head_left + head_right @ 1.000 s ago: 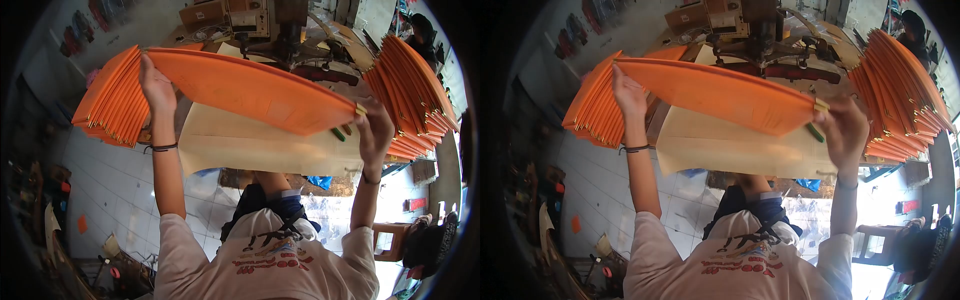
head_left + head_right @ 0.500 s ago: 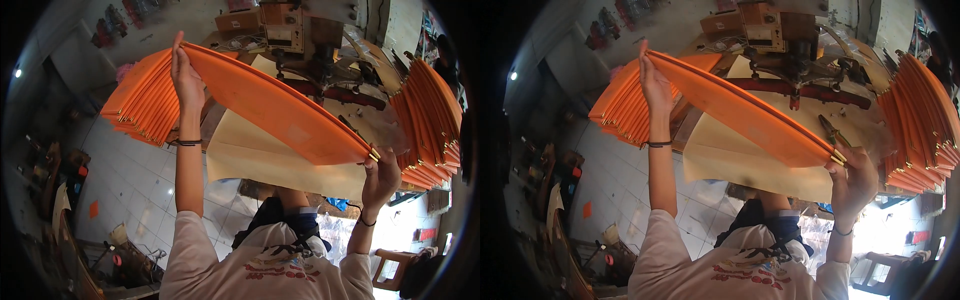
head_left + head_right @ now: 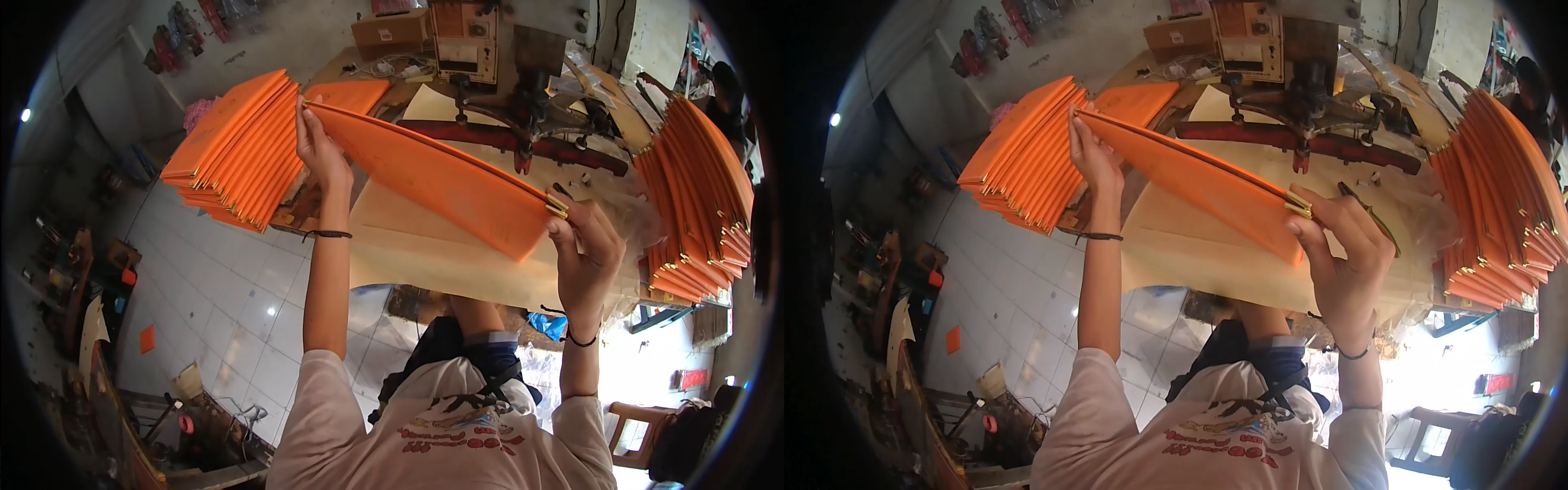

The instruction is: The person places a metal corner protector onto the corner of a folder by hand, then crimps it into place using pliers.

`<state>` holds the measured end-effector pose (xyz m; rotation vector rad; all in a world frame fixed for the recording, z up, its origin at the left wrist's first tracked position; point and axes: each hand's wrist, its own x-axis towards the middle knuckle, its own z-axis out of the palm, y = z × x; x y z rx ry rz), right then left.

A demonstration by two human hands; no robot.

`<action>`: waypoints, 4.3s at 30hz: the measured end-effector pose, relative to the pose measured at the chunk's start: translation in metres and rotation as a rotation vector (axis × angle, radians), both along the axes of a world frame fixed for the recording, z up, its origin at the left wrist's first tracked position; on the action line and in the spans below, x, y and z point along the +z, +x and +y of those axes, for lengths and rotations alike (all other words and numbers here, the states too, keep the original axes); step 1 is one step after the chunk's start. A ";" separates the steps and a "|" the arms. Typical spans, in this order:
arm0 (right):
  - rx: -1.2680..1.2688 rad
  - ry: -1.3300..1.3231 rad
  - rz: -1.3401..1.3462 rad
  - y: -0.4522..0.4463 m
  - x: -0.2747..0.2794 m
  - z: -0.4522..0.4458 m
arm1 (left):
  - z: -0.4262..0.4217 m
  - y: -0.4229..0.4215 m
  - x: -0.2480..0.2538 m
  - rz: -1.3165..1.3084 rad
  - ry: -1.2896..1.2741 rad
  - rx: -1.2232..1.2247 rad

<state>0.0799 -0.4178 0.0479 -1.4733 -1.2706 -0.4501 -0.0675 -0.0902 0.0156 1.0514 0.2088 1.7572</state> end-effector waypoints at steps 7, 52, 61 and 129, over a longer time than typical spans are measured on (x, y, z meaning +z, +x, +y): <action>-0.033 -0.007 0.042 0.002 0.001 0.003 | 0.010 -0.002 0.002 0.080 0.055 0.120; 0.134 0.139 0.360 0.057 -0.001 0.037 | 0.030 0.041 0.025 0.137 -0.124 -0.039; 0.391 0.153 0.813 0.010 -0.044 -0.028 | -0.009 0.028 0.077 0.804 0.223 0.272; 0.338 -0.297 1.151 -0.010 -0.153 -0.006 | 0.062 0.075 -0.095 1.594 0.402 0.225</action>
